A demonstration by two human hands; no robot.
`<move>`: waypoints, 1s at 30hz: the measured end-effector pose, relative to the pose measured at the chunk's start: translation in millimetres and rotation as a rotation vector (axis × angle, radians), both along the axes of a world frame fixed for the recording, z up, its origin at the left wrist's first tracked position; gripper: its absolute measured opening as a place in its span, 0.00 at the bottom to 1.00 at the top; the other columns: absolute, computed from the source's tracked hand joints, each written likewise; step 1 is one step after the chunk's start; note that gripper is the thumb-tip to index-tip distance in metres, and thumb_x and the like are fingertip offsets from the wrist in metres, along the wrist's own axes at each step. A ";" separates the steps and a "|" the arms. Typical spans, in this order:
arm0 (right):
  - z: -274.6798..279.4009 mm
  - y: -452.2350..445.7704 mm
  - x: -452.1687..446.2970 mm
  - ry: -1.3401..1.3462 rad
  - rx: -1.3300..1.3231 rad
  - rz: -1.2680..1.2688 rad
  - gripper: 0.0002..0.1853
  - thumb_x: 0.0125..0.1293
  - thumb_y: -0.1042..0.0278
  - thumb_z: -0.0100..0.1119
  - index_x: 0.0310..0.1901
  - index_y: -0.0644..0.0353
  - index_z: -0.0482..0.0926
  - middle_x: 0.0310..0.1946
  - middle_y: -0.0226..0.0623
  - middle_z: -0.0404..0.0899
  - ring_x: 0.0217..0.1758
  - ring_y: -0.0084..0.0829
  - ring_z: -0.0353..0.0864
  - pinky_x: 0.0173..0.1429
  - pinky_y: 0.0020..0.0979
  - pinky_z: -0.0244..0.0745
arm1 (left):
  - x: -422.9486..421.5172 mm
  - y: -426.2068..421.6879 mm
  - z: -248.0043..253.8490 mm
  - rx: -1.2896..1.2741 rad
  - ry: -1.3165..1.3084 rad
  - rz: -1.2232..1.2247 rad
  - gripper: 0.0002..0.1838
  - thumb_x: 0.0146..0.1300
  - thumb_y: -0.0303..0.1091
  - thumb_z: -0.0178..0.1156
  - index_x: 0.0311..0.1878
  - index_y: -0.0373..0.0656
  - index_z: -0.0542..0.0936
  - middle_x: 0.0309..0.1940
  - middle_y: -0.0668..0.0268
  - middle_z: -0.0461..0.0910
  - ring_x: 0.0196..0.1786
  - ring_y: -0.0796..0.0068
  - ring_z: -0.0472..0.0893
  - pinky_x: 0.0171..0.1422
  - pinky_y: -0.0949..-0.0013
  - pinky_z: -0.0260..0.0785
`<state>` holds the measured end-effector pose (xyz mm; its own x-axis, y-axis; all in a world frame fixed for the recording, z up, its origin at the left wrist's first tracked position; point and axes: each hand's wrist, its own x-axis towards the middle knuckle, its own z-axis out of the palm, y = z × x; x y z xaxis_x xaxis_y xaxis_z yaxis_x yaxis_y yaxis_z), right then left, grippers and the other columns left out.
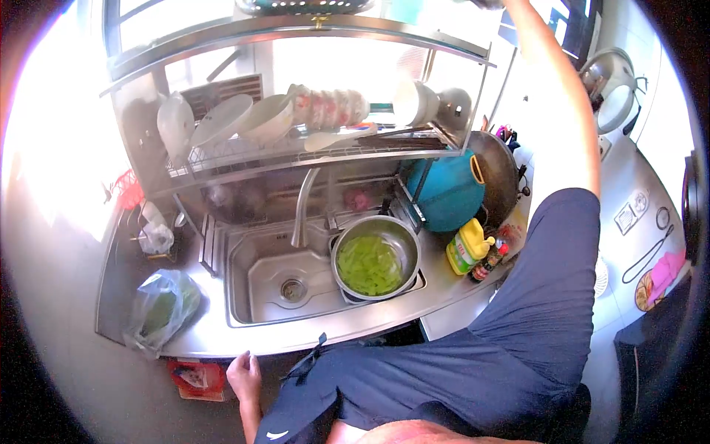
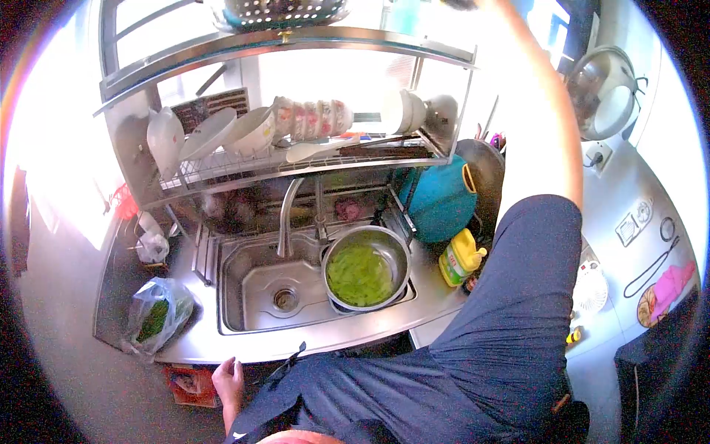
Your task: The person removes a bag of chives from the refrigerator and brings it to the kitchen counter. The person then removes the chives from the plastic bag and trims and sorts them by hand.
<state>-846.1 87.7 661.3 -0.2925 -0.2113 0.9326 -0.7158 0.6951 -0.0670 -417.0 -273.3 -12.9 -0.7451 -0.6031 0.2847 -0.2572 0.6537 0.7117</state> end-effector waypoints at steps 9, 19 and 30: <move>-41.8 30.7 -11.8 -0.159 0.222 0.005 0.17 0.62 0.52 0.70 0.31 0.61 0.89 0.20 0.34 0.84 0.21 0.22 0.82 0.28 0.26 0.77 | -7.6 10.5 0.8 -0.031 -0.069 -0.043 0.12 0.59 0.33 0.68 0.43 0.36 0.86 0.28 0.54 0.84 0.30 0.58 0.84 0.41 0.59 0.77; -44.1 29.8 -31.3 -0.219 0.344 -0.199 0.21 0.59 0.45 0.69 0.32 0.59 0.88 0.26 0.37 0.87 0.28 0.29 0.85 0.36 0.31 0.79 | 5.6 23.7 10.7 0.035 -0.075 -0.012 0.12 0.61 0.33 0.67 0.43 0.35 0.86 0.33 0.52 0.86 0.34 0.57 0.86 0.43 0.61 0.78; -56.1 -92.3 -19.8 0.199 0.384 0.274 0.40 0.55 0.41 0.74 0.54 0.73 0.78 0.52 0.52 0.82 0.49 0.41 0.84 0.57 0.36 0.80 | 17.3 18.0 10.0 0.051 -0.036 0.036 0.13 0.64 0.38 0.65 0.44 0.38 0.85 0.36 0.53 0.85 0.39 0.53 0.84 0.45 0.59 0.77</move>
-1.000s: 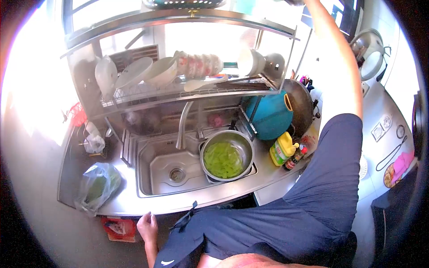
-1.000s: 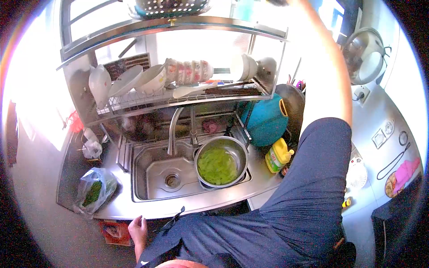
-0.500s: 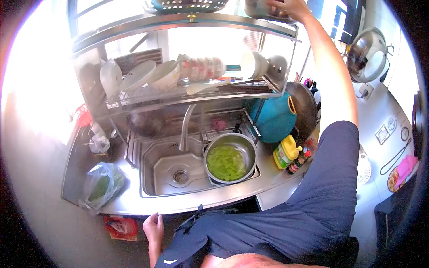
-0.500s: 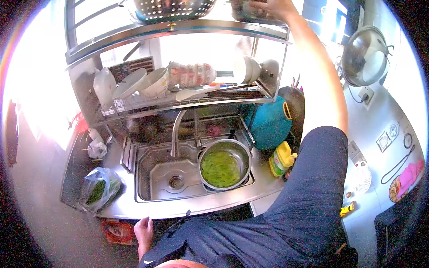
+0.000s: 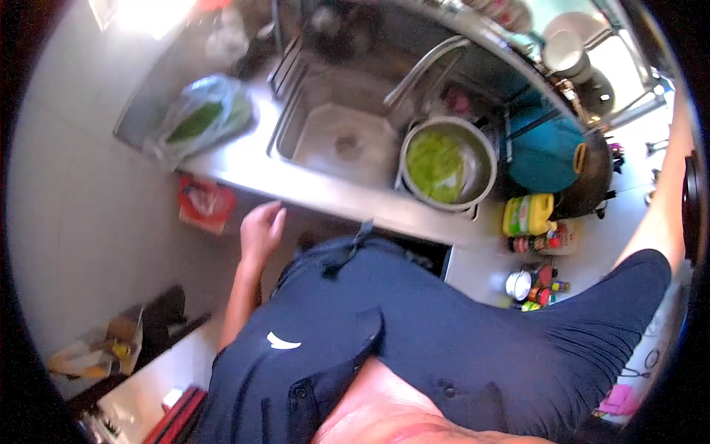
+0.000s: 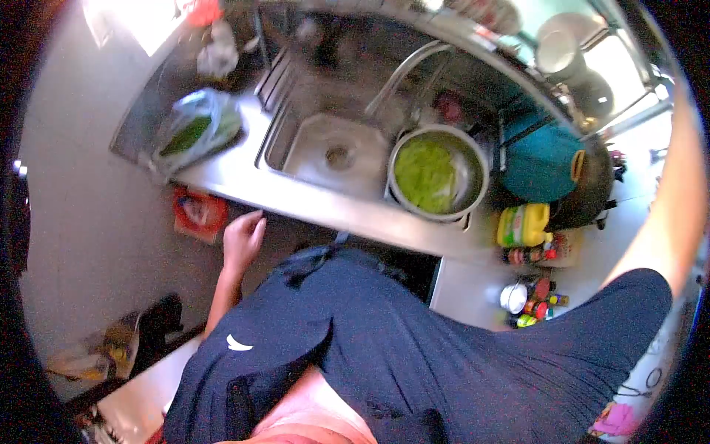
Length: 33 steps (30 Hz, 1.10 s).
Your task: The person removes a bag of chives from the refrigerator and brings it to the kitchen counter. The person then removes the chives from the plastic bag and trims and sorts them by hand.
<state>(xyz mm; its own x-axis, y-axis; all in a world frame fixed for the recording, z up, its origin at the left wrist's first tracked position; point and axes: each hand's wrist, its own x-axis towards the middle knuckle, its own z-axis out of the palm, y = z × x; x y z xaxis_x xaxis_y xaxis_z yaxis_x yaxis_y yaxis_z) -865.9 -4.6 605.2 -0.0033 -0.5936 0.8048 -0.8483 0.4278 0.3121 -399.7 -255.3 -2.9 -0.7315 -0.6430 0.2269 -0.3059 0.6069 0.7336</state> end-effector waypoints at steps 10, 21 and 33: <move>-56.3 -25.2 52.6 -0.356 0.068 -0.093 0.36 0.55 0.44 0.74 0.53 0.70 0.79 0.50 0.49 0.83 0.48 0.41 0.84 0.55 0.37 0.79 | 28.1 -12.2 -10.0 0.164 -0.081 0.048 0.14 0.63 0.36 0.66 0.47 0.38 0.85 0.35 0.56 0.86 0.34 0.64 0.85 0.43 0.65 0.77; -122.1 -41.7 148.2 -0.565 0.169 -0.051 0.33 0.55 0.47 0.75 0.52 0.67 0.79 0.48 0.46 0.83 0.47 0.41 0.85 0.53 0.38 0.79 | 22.1 -50.8 -3.4 0.101 -0.104 -0.111 0.13 0.63 0.35 0.66 0.48 0.40 0.85 0.35 0.57 0.85 0.34 0.63 0.84 0.43 0.65 0.77; -221.6 -106.5 281.4 -0.808 0.454 0.400 0.29 0.55 0.51 0.75 0.51 0.64 0.80 0.45 0.43 0.84 0.46 0.41 0.85 0.52 0.39 0.78 | 63.6 -38.0 -0.3 0.094 -0.124 -0.064 0.14 0.63 0.35 0.67 0.49 0.39 0.85 0.36 0.56 0.86 0.35 0.66 0.85 0.44 0.66 0.77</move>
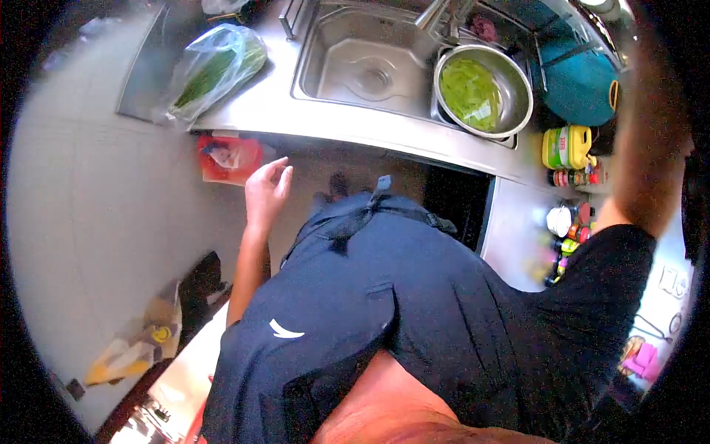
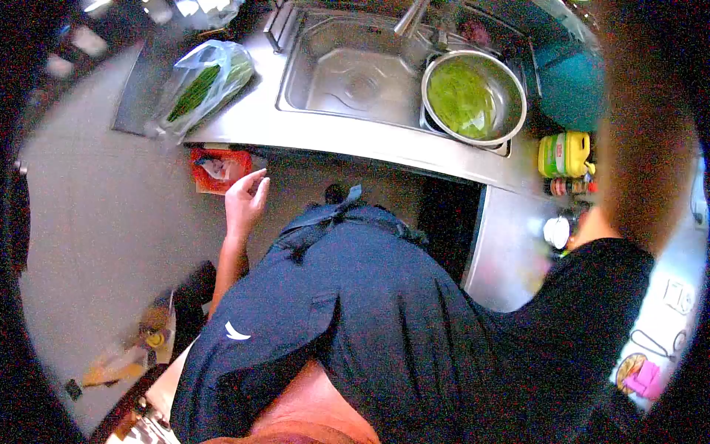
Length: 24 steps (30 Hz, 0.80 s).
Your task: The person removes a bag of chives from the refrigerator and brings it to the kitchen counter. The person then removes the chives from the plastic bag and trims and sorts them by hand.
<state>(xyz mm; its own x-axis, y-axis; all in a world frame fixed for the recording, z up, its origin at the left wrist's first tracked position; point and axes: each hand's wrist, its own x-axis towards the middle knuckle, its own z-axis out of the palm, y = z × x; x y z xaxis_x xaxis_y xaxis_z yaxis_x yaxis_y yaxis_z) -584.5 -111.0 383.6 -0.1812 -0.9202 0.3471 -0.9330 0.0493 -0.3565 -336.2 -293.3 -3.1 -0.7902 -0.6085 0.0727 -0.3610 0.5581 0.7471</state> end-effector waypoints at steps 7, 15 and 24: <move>-172.3 2.1 -5.7 -0.043 -0.259 0.284 0.20 0.53 0.55 0.74 0.42 0.58 0.80 0.37 0.42 0.81 0.41 0.48 0.82 0.47 0.44 0.76 | 62.8 37.8 8.8 0.029 -0.085 0.169 0.13 0.63 0.33 0.67 0.49 0.40 0.86 0.36 0.58 0.86 0.36 0.68 0.85 0.44 0.69 0.77; -325.4 23.0 -41.8 0.141 -0.129 -0.013 0.11 0.57 0.63 0.71 0.40 0.54 0.82 0.33 0.34 0.83 0.36 0.39 0.84 0.40 0.38 0.80 | 81.9 29.3 -10.1 0.195 -0.106 0.267 0.13 0.64 0.32 0.67 0.49 0.36 0.85 0.36 0.59 0.86 0.36 0.75 0.83 0.43 0.70 0.75; -410.1 -14.4 -78.5 0.017 0.078 -0.312 0.07 0.56 0.72 0.61 0.36 0.51 0.75 0.32 0.33 0.79 0.43 0.38 0.82 0.42 0.39 0.80 | 44.0 -68.1 -18.7 0.134 -0.087 0.070 0.13 0.63 0.32 0.67 0.50 0.38 0.85 0.37 0.57 0.86 0.37 0.71 0.84 0.46 0.69 0.76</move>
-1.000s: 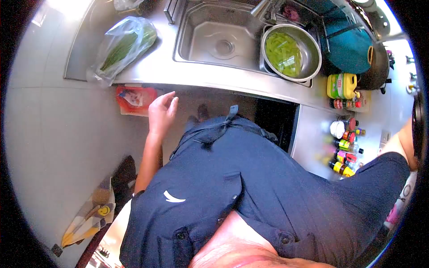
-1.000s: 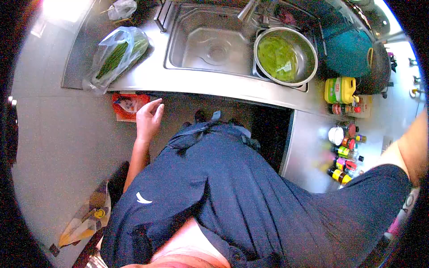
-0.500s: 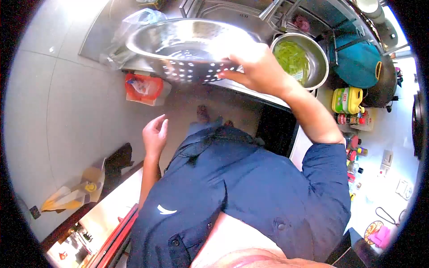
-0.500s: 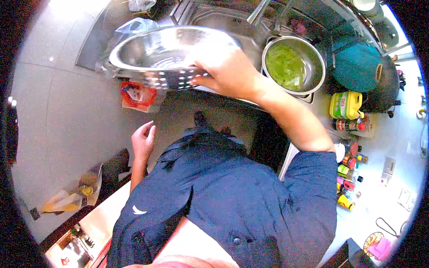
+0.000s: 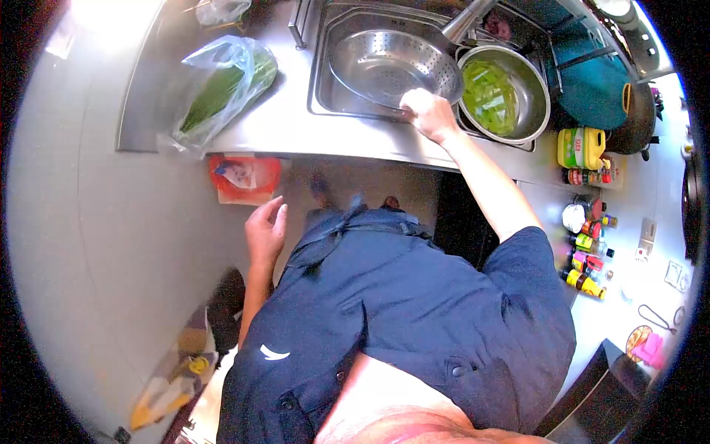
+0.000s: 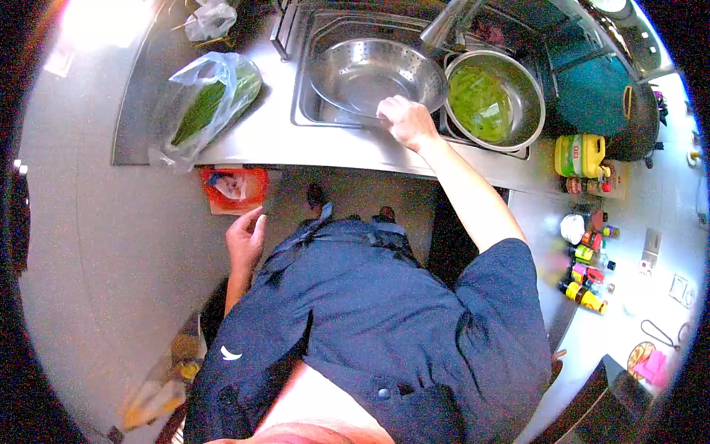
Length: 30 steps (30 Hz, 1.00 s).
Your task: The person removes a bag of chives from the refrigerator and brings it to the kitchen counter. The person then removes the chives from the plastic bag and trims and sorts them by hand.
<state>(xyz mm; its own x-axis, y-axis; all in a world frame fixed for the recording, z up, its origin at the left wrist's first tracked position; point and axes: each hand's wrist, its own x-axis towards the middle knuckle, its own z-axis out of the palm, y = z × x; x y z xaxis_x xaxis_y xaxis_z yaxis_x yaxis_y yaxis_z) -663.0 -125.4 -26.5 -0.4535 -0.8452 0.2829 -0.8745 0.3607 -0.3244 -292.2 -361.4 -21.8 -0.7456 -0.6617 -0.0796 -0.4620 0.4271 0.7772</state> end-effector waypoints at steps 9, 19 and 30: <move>-65.4 -46.6 -32.9 -0.106 0.253 -0.135 0.11 0.51 0.79 0.59 0.37 0.56 0.75 0.40 0.38 0.81 0.50 0.45 0.80 0.53 0.43 0.77 | -18.1 -90.1 -2.2 0.023 -0.027 -0.104 0.13 0.65 0.31 0.65 0.50 0.35 0.85 0.37 0.56 0.87 0.38 0.72 0.85 0.47 0.69 0.76; -104.2 -50.9 -69.1 -0.163 0.405 -0.155 0.05 0.54 0.73 0.61 0.33 0.55 0.76 0.33 0.39 0.79 0.42 0.46 0.79 0.44 0.42 0.75 | -33.2 -79.6 -1.7 0.129 -0.138 0.027 0.13 0.66 0.30 0.65 0.51 0.37 0.85 0.40 0.58 0.87 0.41 0.73 0.85 0.49 0.69 0.76; -130.2 -46.4 -91.2 -0.322 0.552 -0.062 0.11 0.57 0.74 0.60 0.43 0.55 0.80 0.46 0.45 0.82 0.54 0.49 0.80 0.54 0.47 0.78 | -60.9 -53.6 16.5 0.042 -0.183 0.109 0.13 0.67 0.31 0.64 0.51 0.36 0.85 0.42 0.55 0.87 0.41 0.71 0.85 0.50 0.69 0.77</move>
<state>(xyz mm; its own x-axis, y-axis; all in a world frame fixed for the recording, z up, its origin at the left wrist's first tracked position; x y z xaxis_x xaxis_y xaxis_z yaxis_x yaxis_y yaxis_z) -754.2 -171.8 -156.7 -0.4954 -0.7970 -0.3455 -0.7364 0.5963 -0.3196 -353.1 -415.0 -5.4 -0.6406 -0.7306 -0.2364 -0.6386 0.3359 0.6923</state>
